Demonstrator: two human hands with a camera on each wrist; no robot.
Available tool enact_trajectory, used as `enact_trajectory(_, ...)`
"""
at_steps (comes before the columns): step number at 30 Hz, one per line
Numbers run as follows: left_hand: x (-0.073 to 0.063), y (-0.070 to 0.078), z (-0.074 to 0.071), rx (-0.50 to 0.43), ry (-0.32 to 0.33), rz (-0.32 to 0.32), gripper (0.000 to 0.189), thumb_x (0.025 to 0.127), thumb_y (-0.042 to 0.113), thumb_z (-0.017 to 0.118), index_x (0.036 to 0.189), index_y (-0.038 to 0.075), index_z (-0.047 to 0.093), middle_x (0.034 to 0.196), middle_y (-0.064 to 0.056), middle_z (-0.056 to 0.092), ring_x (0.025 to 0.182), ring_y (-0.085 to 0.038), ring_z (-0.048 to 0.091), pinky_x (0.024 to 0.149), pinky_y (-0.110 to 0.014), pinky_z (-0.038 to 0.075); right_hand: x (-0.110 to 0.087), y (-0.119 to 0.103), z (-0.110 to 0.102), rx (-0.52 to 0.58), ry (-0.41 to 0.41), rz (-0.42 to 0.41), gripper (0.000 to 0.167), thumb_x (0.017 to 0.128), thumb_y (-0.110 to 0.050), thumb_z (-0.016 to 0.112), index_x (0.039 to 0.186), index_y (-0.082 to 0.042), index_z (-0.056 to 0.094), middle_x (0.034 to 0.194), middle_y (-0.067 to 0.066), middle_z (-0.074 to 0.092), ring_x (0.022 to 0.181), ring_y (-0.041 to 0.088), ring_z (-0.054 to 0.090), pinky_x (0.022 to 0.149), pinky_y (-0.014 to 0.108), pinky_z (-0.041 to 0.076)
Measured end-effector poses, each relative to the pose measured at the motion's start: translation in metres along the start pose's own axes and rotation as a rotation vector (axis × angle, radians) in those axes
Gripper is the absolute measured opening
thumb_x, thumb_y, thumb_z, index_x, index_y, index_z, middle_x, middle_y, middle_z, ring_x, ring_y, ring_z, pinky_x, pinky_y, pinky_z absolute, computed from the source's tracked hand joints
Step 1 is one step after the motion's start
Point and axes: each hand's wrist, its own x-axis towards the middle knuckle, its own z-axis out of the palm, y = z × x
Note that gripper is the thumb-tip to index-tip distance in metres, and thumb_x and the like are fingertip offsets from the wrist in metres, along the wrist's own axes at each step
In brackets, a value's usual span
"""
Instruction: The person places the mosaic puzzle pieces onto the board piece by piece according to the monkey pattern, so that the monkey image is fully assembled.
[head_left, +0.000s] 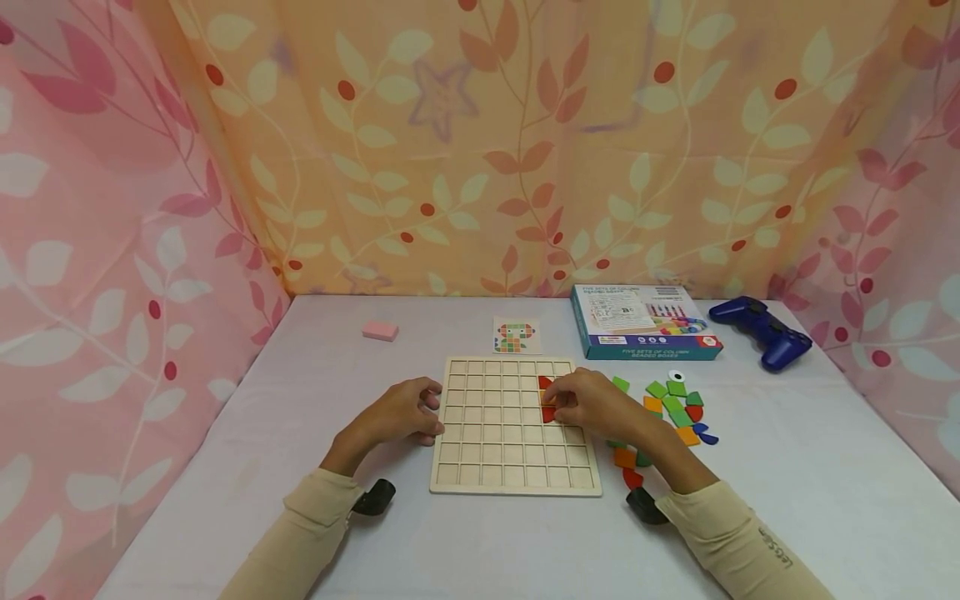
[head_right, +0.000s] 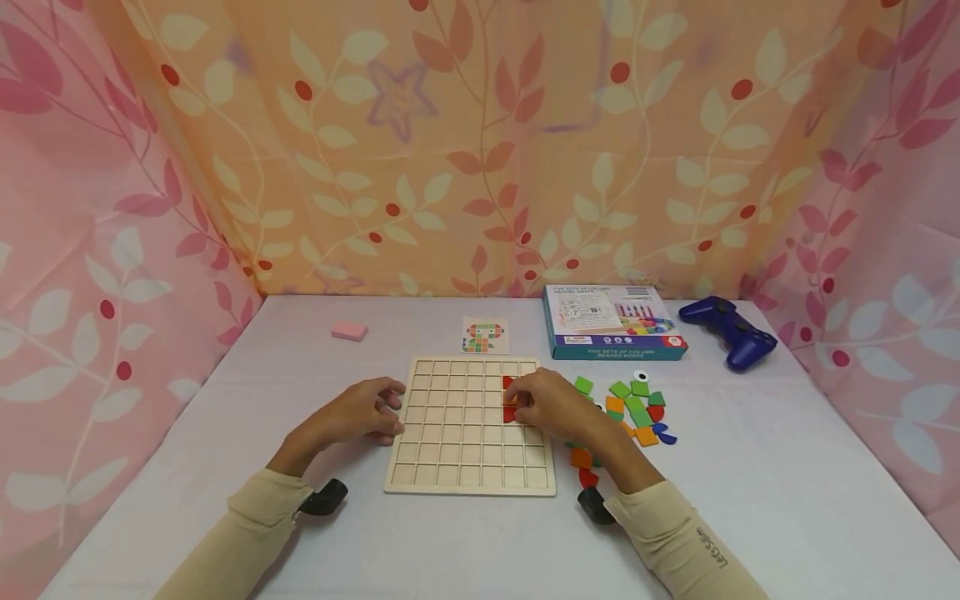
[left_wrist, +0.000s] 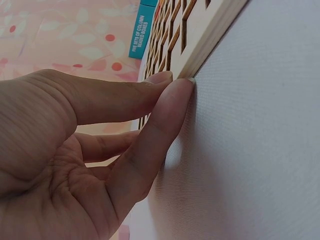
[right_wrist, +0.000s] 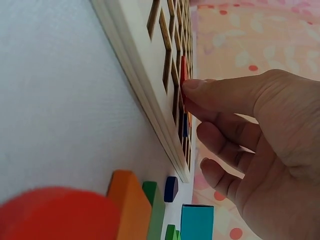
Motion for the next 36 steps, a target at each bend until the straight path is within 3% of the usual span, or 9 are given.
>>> enact_trajectory(6,0.0,0.0,0.0,-0.001,-0.003,0.007,0.062,0.088,-0.004,0.078,0.143,-0.012,0.05,0.117,-0.019,0.058,0.075,-0.016,0.068,0.072,-0.032,0.065,-0.003,0.002,-0.001,0.035,-0.006,0.008,0.022,0.094,-0.009,0.08,0.115,-0.012,0.08,0.097,-0.006,0.071,0.093,0.017,0.06,0.084,0.026,0.058)
enact_trajectory(14,0.0,-0.001,0.0,-0.007,0.001,0.003,0.063,0.088,-0.005,0.079,0.143,-0.012,0.05,0.117,-0.019,0.058,0.075,-0.016,0.068,0.072,-0.032,0.065,-0.01,0.006,-0.006,0.048,-0.008,0.048,0.024,0.095,-0.015,0.08,0.119,-0.012,0.079,0.101,-0.006,0.071,0.098,0.017,0.06,0.09,0.032,0.056)
enact_trajectory(24,0.0,0.0,0.0,-0.028,-0.007,-0.001,0.062,0.088,-0.005,0.078,0.143,-0.011,0.049,0.118,-0.019,0.057,0.077,-0.016,0.069,0.072,-0.032,0.065,-0.029,0.02,-0.024,-0.001,-0.001,0.089,0.028,0.095,-0.015,0.079,0.123,-0.011,0.077,0.098,-0.006,0.069,0.096,0.017,0.059,0.083,0.028,0.055)
enact_trajectory(29,0.0,0.0,0.0,-0.047,-0.005,-0.01,0.063,0.088,-0.006,0.077,0.144,-0.011,0.049,0.119,-0.02,0.057,0.078,-0.017,0.069,0.073,-0.033,0.066,-0.041,0.031,-0.034,0.023,0.008,0.168,0.029,0.095,-0.016,0.078,0.124,-0.013,0.077,0.099,-0.005,0.071,0.096,0.019,0.06,0.085,0.031,0.058)
enact_trajectory(36,0.001,-0.002,0.0,-0.04,-0.008,-0.008,0.061,0.089,-0.006,0.078,0.143,-0.01,0.05,0.118,-0.018,0.057,0.078,-0.016,0.07,0.072,-0.032,0.065,-0.063,0.055,-0.045,-0.013,0.05,0.174,0.027,0.096,-0.016,0.078,0.123,-0.012,0.077,0.102,-0.004,0.072,0.097,0.019,0.062,0.091,0.039,0.059)
